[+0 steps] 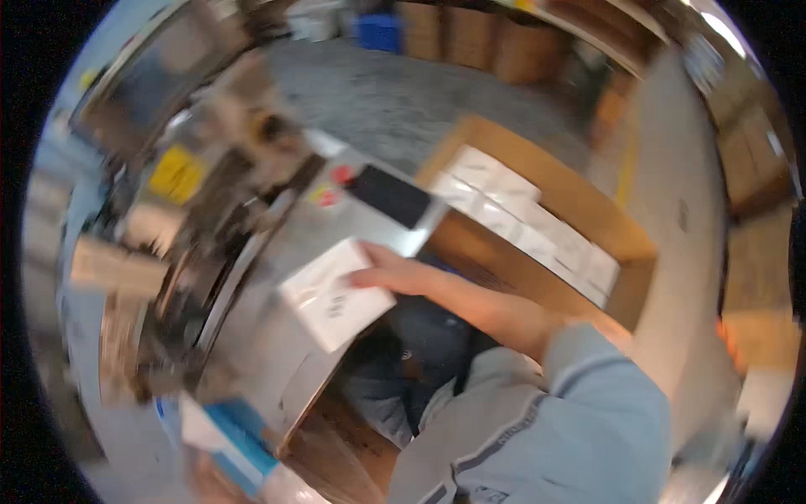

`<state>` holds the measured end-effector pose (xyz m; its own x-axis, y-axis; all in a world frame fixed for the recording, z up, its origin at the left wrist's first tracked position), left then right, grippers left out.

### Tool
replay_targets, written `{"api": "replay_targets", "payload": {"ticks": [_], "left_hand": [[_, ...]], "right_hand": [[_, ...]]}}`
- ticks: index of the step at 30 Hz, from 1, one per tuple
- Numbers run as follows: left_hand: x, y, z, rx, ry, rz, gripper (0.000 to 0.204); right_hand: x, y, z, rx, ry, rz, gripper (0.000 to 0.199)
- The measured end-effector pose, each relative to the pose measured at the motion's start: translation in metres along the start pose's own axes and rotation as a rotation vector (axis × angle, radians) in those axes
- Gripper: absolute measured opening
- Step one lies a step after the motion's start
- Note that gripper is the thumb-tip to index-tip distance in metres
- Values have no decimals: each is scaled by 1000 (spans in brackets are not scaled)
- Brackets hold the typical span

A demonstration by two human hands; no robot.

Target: Packaging and sealing boxes of paper products using a heat-sealing machine and tape dispenser.

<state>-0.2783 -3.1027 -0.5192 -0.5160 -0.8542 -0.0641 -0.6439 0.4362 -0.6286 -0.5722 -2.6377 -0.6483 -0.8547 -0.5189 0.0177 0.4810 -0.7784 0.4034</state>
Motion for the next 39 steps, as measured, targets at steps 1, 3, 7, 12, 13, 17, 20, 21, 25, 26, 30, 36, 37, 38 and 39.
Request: {"api": "replay_targets", "payload": {"ticks": [1,3,7,12,13,17,20,21,25,26,30,36,37,38,39], "left_hand": [[-11,-14,-4,27,42,44,46],[-26,-32,-8,172,273,-36,45],[-34,10,-13,359,677,-200,45],[-76,74,-39,393,824,-284,51],[-83,107,-50,218,773,-63,50],[-77,180,-48,34,734,246,56],[-113,244,-74,327,691,241,53],[-105,259,-63,377,788,236,55],[-107,273,-59,557,971,77,54],[-108,275,-60,540,971,93,53],[-102,275,-53,560,948,121,52],[-112,277,-61,483,914,142,50],[-108,275,-57,465,918,128,52],[-107,276,-57,437,926,122,53],[-107,279,-56,431,927,127,53]], "right_hand": [[7,15,3,-23,-33,40,64],[19,33,-7,-25,-135,65,65],[-32,-4,3,46,-115,-130,64],[-102,-40,54,-98,-252,-205,81],[-124,-60,83,-202,-228,-245,84],[-229,-179,139,-394,-189,-871,59],[-321,-266,129,-33,-319,-1151,49],[-335,-294,110,51,-278,-1176,49],[-360,-361,36,234,-28,-1309,48],[-374,-392,13,227,-28,-1312,48],[-351,-425,-38,96,174,-1358,40],[-329,-426,-57,-27,452,-1171,50],[-324,-422,-54,-27,455,-1165,50],[-323,-422,-52,-48,487,-1121,54],[-324,-421,-51,-69,520,-1078,58]]}}
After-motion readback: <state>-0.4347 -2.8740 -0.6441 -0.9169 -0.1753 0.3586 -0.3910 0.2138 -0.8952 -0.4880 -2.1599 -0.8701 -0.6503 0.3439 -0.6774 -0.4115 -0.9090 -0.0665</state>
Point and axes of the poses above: each hand's wrist, its own x-axis towards the middle knuckle, its own y-axis out of the palm, z = x × y, the point moved 5 cm from there along x, towards the middle knuckle, and after that the axes turned 3 degrees about -y, right-handed, at the moved point
